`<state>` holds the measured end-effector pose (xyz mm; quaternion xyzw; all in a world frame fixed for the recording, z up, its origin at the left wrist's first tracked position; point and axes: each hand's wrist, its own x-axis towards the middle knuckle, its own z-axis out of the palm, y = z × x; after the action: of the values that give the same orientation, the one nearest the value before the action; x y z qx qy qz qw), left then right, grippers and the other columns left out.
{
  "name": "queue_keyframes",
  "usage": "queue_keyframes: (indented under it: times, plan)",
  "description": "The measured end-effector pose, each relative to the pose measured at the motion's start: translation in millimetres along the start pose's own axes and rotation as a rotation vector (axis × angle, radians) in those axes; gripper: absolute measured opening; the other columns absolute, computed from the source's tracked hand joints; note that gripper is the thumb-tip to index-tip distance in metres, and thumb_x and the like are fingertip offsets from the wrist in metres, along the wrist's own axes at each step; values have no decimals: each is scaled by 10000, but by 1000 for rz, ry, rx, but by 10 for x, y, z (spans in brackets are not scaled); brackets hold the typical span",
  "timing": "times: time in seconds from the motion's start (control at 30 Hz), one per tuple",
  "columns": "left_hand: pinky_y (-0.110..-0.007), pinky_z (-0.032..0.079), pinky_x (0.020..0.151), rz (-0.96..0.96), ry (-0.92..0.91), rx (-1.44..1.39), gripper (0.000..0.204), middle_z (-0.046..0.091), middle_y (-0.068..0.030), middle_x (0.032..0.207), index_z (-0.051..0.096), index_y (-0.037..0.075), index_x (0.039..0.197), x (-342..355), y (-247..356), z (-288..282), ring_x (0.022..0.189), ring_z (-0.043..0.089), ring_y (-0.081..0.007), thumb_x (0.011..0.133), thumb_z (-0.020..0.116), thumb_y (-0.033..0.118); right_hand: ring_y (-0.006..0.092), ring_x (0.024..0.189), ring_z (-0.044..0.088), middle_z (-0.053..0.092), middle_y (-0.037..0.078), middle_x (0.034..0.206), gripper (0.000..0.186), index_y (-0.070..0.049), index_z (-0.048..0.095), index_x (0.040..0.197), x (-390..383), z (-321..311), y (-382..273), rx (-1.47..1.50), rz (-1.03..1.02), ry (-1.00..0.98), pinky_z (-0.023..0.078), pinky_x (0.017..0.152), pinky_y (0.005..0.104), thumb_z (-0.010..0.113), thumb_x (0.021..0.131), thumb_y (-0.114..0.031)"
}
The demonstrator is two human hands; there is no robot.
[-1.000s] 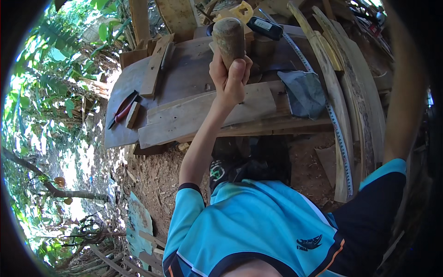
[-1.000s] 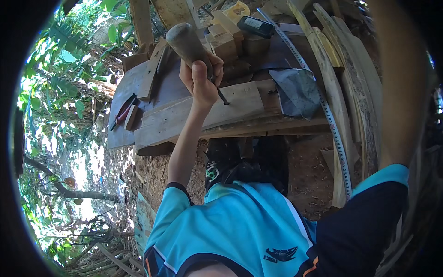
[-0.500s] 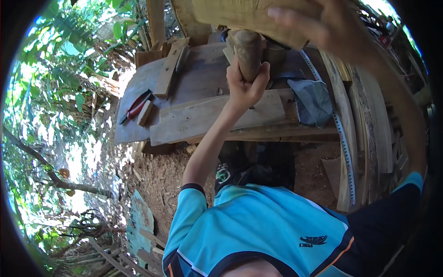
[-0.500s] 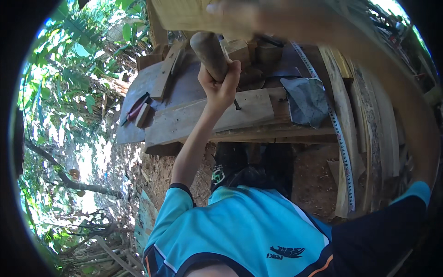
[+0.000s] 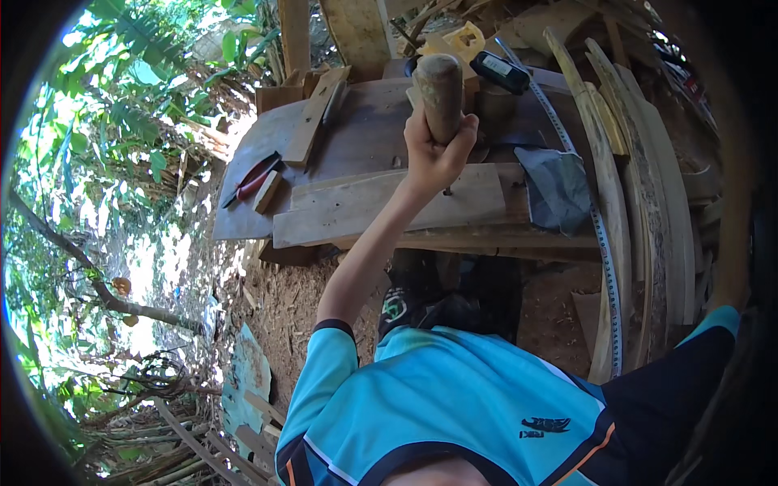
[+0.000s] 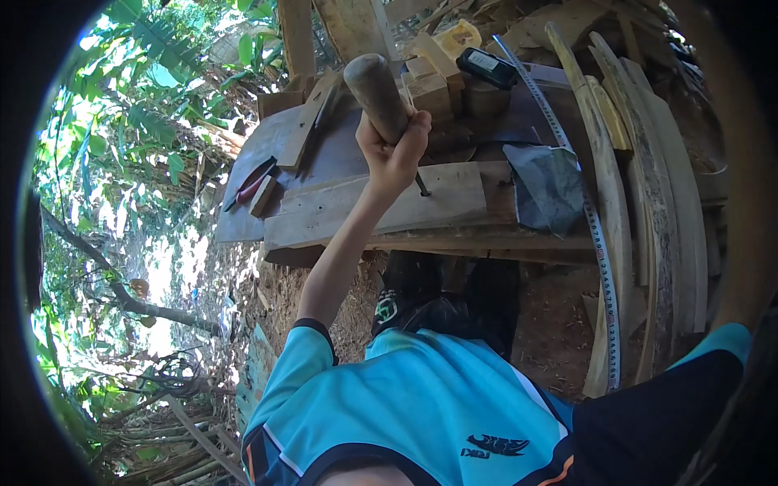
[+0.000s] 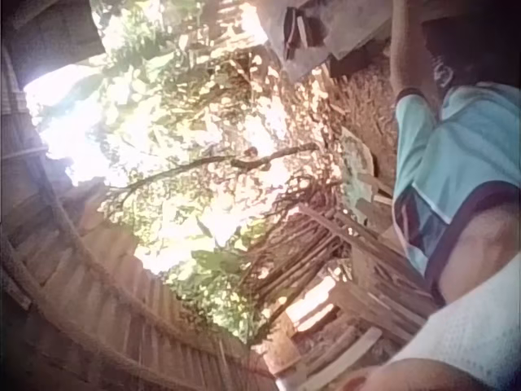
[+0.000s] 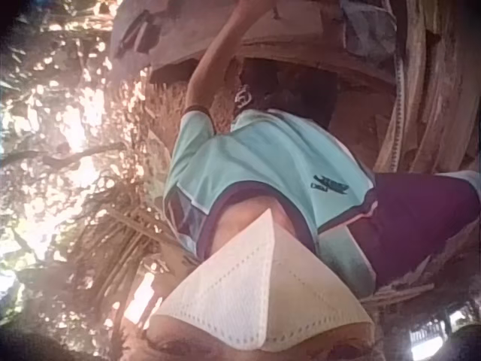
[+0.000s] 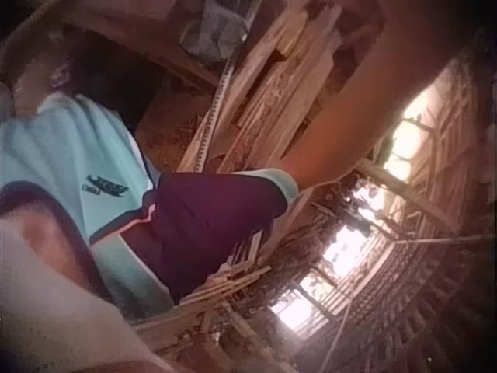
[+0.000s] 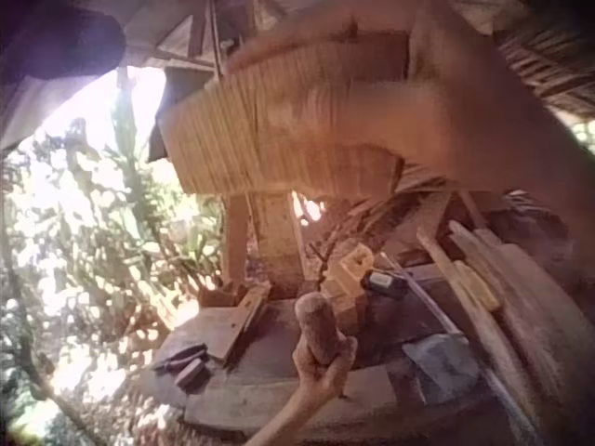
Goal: The person measures a small wooden block with a tape measure and marks it with a pencil. They then use a chisel and a wooden mallet to carve and shape the block on a workbench. The person also uses a sanding disc to smooth the surface of the wood.
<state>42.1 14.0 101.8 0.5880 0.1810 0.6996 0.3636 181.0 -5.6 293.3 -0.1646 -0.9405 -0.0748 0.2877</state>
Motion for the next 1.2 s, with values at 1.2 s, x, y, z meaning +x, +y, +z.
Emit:
queue_keyframes:
  times: [1.2]
  plan:
    - [-225, 412, 526, 17, -133, 212, 222, 531, -59, 633, 469, 3, 873, 17, 38, 81, 569, 498, -74, 668, 549, -27, 56, 654, 498, 545, 34, 946, 356, -81, 508, 1154, -1468, 2187, -425, 733, 1426, 1267, 340, 382, 167, 524, 811, -173]
